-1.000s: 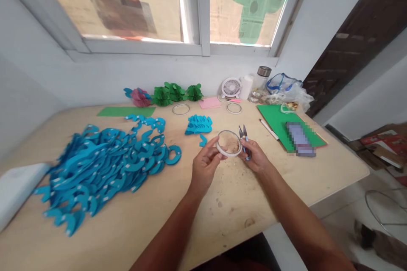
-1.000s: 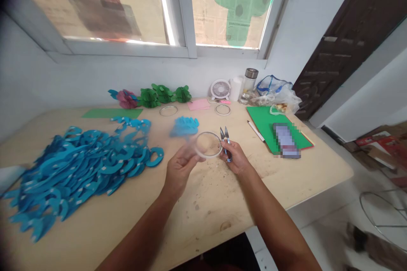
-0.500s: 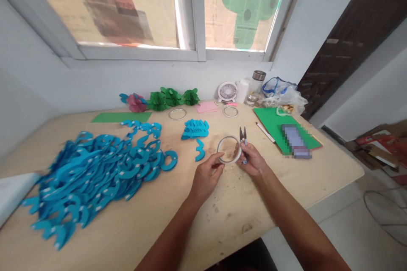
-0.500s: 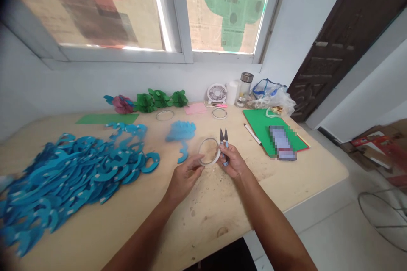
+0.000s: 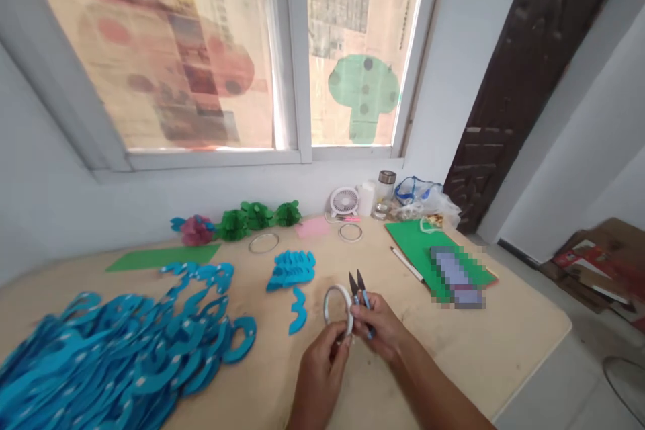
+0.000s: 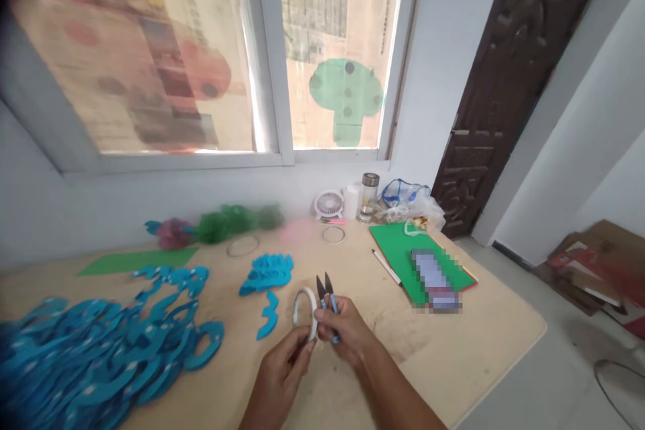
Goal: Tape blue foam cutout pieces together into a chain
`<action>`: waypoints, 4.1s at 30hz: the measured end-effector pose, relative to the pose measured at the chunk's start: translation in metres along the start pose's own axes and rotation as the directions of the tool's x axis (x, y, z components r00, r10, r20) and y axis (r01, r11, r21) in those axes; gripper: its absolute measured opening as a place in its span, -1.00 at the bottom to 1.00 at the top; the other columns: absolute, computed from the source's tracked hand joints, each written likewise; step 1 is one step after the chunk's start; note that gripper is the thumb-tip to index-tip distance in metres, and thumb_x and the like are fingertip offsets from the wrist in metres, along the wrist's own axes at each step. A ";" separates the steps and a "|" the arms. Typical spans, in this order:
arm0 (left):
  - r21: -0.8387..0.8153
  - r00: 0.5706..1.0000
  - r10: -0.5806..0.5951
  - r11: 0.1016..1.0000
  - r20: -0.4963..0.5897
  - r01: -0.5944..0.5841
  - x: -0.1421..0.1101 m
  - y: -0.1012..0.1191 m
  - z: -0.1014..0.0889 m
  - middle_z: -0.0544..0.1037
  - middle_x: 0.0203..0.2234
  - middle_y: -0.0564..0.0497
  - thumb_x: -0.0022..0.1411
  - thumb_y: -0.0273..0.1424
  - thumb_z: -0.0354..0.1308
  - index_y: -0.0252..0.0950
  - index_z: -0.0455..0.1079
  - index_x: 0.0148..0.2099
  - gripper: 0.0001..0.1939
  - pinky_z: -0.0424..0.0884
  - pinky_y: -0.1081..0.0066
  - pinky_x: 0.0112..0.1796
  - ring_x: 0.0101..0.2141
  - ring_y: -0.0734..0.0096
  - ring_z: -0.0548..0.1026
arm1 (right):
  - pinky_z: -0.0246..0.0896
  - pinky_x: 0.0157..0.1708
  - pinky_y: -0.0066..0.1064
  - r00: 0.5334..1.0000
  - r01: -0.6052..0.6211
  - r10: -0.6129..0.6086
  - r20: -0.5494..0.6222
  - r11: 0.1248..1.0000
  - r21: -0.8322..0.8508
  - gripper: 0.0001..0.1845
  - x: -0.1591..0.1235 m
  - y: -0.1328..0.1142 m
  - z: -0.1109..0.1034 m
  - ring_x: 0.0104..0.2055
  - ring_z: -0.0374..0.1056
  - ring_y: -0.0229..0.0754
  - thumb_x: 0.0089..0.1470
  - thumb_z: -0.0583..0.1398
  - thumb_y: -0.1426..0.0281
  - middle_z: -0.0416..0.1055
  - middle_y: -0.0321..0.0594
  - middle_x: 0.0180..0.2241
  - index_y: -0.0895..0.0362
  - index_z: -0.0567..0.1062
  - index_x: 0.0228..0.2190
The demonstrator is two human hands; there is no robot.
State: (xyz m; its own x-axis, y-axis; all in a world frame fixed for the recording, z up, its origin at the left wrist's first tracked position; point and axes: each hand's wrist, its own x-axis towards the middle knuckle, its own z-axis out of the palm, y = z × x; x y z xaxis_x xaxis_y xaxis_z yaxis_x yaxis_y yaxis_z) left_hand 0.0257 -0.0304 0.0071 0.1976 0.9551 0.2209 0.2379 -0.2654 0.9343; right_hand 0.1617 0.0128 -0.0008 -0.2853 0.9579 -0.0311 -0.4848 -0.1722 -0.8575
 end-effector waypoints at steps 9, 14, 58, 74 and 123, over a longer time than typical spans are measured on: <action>0.175 0.988 0.140 0.976 -0.059 -0.127 -0.003 0.003 -0.004 0.54 -0.46 0.02 0.15 -0.22 0.05 -0.19 0.44 -0.29 -0.79 0.38 0.51 -0.40 -0.46 0.38 0.48 | -0.22 -0.68 -0.54 1.000 -0.004 0.004 -0.014 0.999 0.042 -0.57 0.003 0.005 -0.001 -0.74 -0.04 -0.47 -0.23 0.34 0.19 0.14 -0.43 -0.80 0.18 0.26 -0.72; 0.190 0.993 0.094 0.979 -0.075 -0.078 -0.002 0.001 -0.004 0.49 -0.53 0.06 0.16 -0.23 0.03 -0.22 0.40 -0.39 -0.78 0.34 0.52 -0.43 -0.50 0.40 0.44 | -0.27 -0.69 -0.54 1.000 -0.008 0.008 -0.011 0.999 0.038 -0.55 0.002 0.005 0.002 -0.74 -0.06 -0.47 -0.22 0.33 0.18 0.12 -0.45 -0.81 0.17 0.23 -0.71; 0.540 0.920 0.392 0.778 -0.020 -0.320 -0.007 -0.015 0.007 0.50 -0.24 -0.07 0.20 -0.43 -0.02 -0.27 0.33 -0.15 -0.81 0.37 0.34 -0.25 -0.27 0.32 0.46 | -0.24 -0.67 -0.55 0.999 0.005 -0.006 0.041 1.000 0.028 -0.66 -0.008 -0.017 -0.004 -0.72 -0.14 -0.46 -0.16 0.30 0.32 0.06 -0.51 -0.79 0.14 0.22 -0.62; 0.614 0.878 0.478 0.699 -0.020 -0.366 -0.004 -0.014 0.006 0.50 -0.32 -0.07 0.21 -0.43 -0.03 -0.27 0.38 -0.21 -0.83 0.37 0.32 -0.29 -0.33 0.31 0.45 | -0.25 -0.69 -0.55 0.999 -0.014 0.015 -0.038 1.000 0.006 -0.60 -0.006 -0.019 -0.002 -0.71 -0.15 -0.47 -0.15 0.30 0.23 0.02 -0.51 -0.77 0.14 0.19 -0.66; 0.374 0.881 0.401 0.880 -0.253 -0.294 -0.001 -0.015 0.006 0.29 0.07 -0.19 0.18 -0.48 0.02 -0.26 0.14 0.13 -0.55 0.22 0.07 0.05 0.09 0.17 0.25 | -0.33 -0.68 -0.51 0.998 -0.040 0.045 0.035 0.992 -0.116 -0.51 -0.010 -0.018 0.002 -0.72 -0.18 -0.46 -0.16 0.28 0.14 -0.06 -0.51 -0.81 0.13 0.14 -0.72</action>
State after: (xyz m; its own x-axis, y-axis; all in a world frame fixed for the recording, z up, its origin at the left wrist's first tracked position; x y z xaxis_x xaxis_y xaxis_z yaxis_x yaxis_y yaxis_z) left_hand 0.0277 -0.0283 -0.0088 0.0293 0.7680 0.6398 0.5066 -0.5632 0.6528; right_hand 0.1716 0.0056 0.0163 -0.3357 0.9405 -0.0514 -0.3733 -0.1830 -0.9095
